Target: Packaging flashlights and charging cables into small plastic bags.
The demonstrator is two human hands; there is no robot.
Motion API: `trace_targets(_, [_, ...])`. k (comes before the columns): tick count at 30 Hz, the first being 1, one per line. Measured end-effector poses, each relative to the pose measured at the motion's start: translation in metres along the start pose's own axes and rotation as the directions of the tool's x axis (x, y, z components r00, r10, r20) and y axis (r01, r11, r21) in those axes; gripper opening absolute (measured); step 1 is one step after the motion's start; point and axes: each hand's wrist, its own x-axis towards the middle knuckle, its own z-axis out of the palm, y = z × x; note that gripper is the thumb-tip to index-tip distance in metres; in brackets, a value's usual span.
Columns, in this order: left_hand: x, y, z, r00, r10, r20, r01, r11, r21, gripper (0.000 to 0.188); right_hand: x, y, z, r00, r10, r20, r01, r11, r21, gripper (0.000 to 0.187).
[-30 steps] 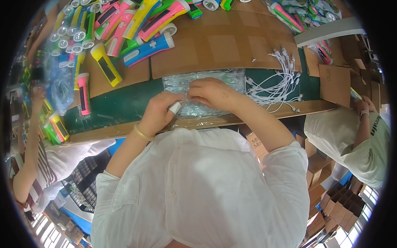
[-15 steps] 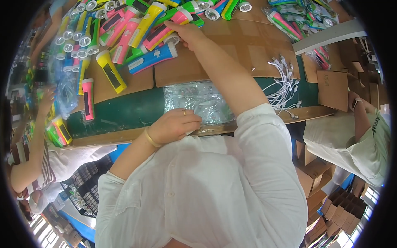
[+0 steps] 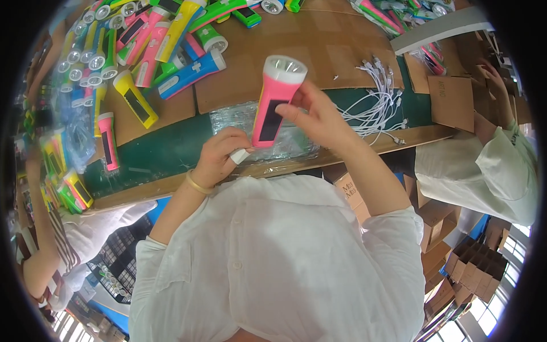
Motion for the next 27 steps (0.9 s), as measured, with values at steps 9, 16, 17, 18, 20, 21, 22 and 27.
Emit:
trace_targets(9, [-0.011,0.009,-0.014,1.0,-0.01,-0.019,0.011,0.999,0.051,0.016,-0.017,-0.023,0.003,0.914,0.088,0.396,0.315,0.463,-0.828,0.043])
trace_targets(16, [0.002,0.003,-0.009,0.997,0.055,0.06,-0.061,0.992,0.11,0.015,-0.026,0.022,0.024,0.893,-0.029,0.448,0.396,0.523,-0.755,0.04])
trace_targets(17, [-0.003,0.003,-0.012,0.999,0.01,0.033,-0.015,0.988,0.155,0.016,-0.029,0.019,0.014,0.937,-0.104,0.333,0.325,0.608,-0.724,0.035])
trace_targets(18, [-0.009,0.002,-0.014,0.999,-0.026,0.024,0.021,0.984,0.177,0.016,-0.036,0.014,-0.002,0.963,-0.163,0.213,0.266,0.691,-0.673,0.031])
trace_targets(20, [-0.014,-0.001,-0.012,0.999,-0.028,0.026,0.023,0.981,0.194,0.016,-0.044,0.009,-0.038,0.997,-0.037,-0.066,-0.036,0.529,-0.848,0.021])
trace_targets(21, [-0.014,-0.001,-0.012,0.999,-0.025,0.027,0.019,0.977,0.213,0.016,-0.051,0.007,-0.054,0.982,0.129,-0.139,-0.177,0.367,-0.913,0.018])
trace_targets(22, [-0.014,-0.001,-0.012,0.999,-0.026,0.031,0.019,0.977,0.211,0.016,-0.059,0.007,-0.068,0.932,0.275,-0.237,-0.291,0.174,-0.941,0.016])
trace_targets(27, [-0.013,0.0,-0.011,0.999,-0.043,0.03,0.036,0.979,0.203,0.017,-0.092,0.038,-0.086,0.949,0.205,-0.239,-0.25,0.027,-0.968,0.014])
